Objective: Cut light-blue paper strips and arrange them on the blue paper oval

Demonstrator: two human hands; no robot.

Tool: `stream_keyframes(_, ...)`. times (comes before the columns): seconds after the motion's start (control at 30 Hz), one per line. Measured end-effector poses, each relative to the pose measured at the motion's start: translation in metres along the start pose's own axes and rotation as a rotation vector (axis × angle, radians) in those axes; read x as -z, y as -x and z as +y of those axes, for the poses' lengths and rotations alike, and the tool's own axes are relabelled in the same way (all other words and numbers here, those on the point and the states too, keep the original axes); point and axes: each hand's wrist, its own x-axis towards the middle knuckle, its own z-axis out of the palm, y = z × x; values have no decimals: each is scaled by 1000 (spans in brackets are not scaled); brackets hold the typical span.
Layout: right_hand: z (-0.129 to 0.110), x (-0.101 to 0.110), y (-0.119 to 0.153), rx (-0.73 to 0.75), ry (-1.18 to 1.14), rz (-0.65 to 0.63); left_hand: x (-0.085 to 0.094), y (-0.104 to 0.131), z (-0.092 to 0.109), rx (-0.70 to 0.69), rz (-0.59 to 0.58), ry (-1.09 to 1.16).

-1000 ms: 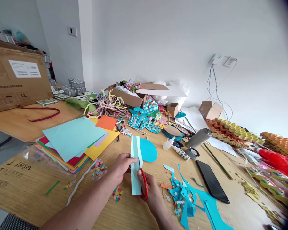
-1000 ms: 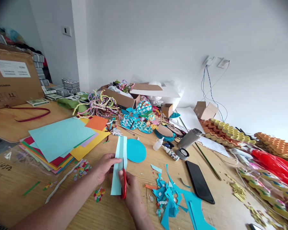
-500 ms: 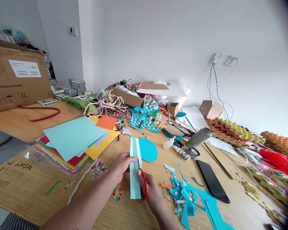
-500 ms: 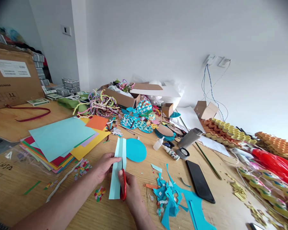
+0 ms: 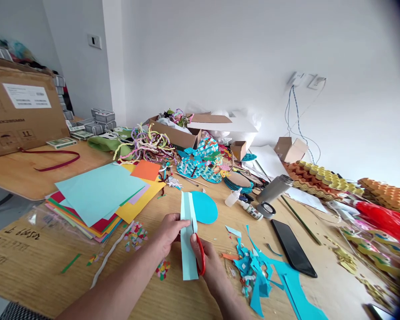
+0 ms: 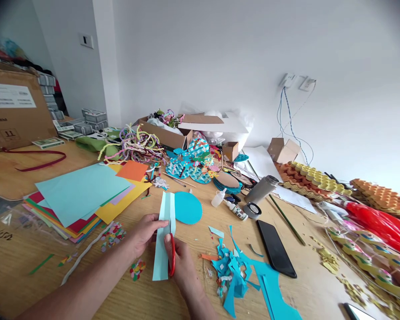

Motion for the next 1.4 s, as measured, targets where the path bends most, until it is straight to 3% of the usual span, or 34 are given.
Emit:
stream_keyframes(0.77,1,-3,1,35,-5,28,2,-3,-2,6,-15,21)
stream_keyframes(1.4,6,-4,1,18,1,-31,6,-4,4,5,19,3)
